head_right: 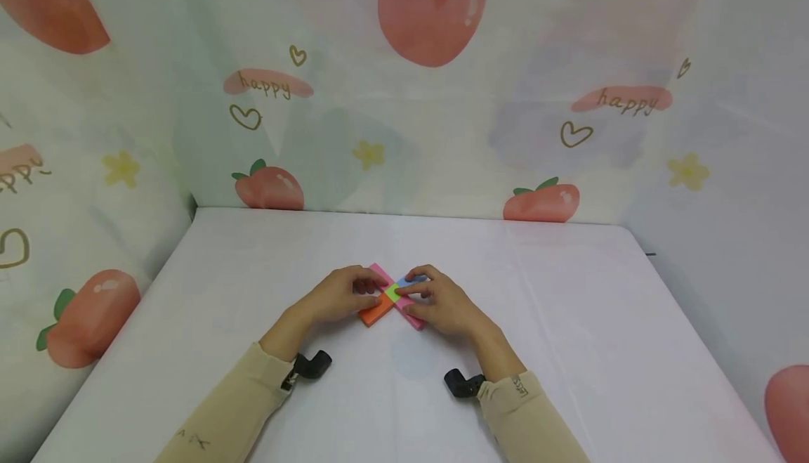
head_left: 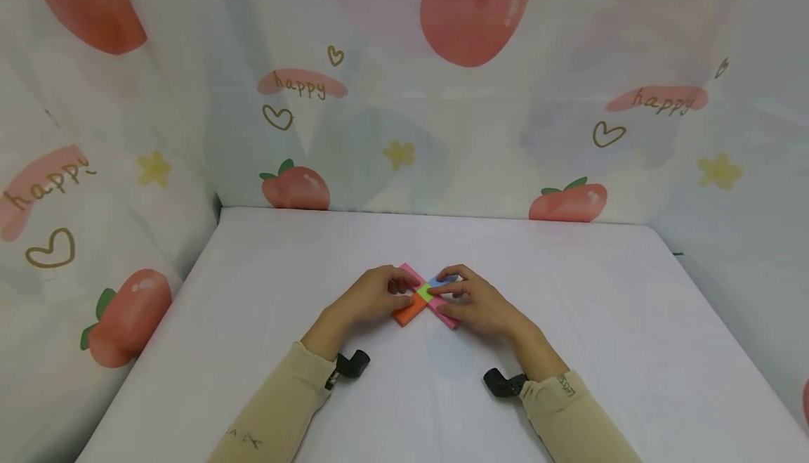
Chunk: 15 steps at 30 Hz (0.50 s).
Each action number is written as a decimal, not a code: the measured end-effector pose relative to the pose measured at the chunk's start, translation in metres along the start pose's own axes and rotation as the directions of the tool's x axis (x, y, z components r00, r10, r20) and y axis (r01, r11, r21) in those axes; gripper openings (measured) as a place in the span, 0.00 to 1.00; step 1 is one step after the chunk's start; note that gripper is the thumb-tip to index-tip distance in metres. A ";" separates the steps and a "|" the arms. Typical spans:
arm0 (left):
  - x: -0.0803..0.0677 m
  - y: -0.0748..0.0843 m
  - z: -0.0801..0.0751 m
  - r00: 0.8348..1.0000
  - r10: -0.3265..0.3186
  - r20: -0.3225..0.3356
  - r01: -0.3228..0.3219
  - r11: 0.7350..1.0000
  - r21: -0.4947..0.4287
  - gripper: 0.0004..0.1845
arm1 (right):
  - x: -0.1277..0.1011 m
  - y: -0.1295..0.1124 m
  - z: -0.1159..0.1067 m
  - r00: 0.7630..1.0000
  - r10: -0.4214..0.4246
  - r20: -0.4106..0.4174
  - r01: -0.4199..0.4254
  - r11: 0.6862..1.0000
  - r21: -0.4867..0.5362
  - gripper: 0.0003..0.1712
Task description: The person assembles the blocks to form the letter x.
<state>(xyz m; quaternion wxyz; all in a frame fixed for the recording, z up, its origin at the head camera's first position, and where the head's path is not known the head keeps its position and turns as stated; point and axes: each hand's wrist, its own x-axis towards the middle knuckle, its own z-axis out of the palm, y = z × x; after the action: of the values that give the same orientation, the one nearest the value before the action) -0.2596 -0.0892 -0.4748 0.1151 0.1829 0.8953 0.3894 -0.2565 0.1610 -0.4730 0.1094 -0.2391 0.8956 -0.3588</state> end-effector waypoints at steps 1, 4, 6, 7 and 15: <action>0.000 0.001 0.000 1.000 0.001 0.001 -0.001 1.000 0.002 0.16 | 0.000 0.000 0.000 1.000 0.002 -0.001 -0.002 1.000 0.003 0.17; 0.000 0.002 -0.001 1.000 0.003 0.001 -0.003 1.000 0.004 0.15 | -0.001 -0.002 -0.002 1.000 -0.001 -0.003 0.001 1.000 -0.003 0.17; 0.000 0.003 -0.001 1.000 0.002 0.001 -0.002 1.000 0.004 0.15 | -0.001 -0.002 -0.003 1.000 -0.010 -0.003 0.010 1.000 -0.004 0.17; 0.000 0.003 -0.001 1.000 0.003 0.002 -0.003 1.000 0.002 0.15 | -0.002 -0.003 -0.003 1.000 -0.015 -0.002 0.015 1.000 -0.004 0.17; 0.001 0.000 0.001 1.000 0.007 -0.004 -0.006 1.000 0.017 0.15 | -0.003 -0.004 -0.003 1.000 -0.011 0.005 0.011 1.000 -0.002 0.17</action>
<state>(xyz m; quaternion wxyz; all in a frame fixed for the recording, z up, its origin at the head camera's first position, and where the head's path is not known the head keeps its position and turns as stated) -0.2603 -0.0877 -0.4754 0.1103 0.1859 0.8982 0.3828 -0.2536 0.1618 -0.4676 0.1097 -0.2451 0.8943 -0.3578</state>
